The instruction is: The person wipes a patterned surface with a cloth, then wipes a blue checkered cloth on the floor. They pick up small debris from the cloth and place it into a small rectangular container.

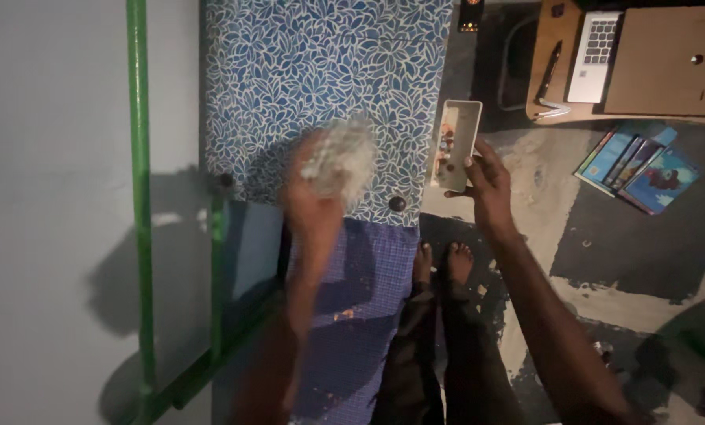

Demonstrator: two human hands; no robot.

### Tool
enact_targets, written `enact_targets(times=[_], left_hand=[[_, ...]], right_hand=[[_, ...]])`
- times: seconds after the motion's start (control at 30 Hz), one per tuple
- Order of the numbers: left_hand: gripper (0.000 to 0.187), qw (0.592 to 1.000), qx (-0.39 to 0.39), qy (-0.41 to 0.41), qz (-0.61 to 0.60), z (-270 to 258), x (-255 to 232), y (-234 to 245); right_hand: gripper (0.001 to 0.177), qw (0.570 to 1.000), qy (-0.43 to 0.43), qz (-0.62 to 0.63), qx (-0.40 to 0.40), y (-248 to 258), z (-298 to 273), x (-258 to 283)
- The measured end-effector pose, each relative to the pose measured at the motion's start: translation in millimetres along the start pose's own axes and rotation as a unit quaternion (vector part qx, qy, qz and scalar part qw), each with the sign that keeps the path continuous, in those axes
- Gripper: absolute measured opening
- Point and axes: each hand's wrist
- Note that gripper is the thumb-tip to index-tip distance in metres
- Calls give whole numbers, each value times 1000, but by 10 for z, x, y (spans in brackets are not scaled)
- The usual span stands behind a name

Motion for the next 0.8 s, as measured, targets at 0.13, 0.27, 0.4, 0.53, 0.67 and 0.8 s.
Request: enact_targets(times=[0.13, 0.27, 0.4, 0.53, 0.67, 0.8], left_hand=[[51, 897, -119, 88, 416, 483, 839, 655], [32, 885, -163, -5, 435, 598, 1318, 794], [44, 861, -123, -77, 488, 542, 1405, 378], [58, 890, -1, -38, 454, 407, 909, -462], [60, 923, -25, -113, 367, 140, 375, -1048], [53, 936, 0, -152, 317, -186, 64, -1338]], right_hand=[[48, 1000, 5, 3, 7, 76, -4, -50], [49, 1000, 7, -15, 12, 44, -8, -21], [48, 999, 1, -31, 11, -5, 13, -34], [49, 1000, 1, -12, 15, -49, 76, -69], [50, 1000, 2, -2, 27, -44, 92, -77], [51, 999, 7, -9, 32, -10, 103, -92]])
Point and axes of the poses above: each hand's wrist, its own z-axis towards the middle knuckle, its own y-axis out of the back of the hand, x = y × z, and after that the axes turned 5 degrees about z, right-handed
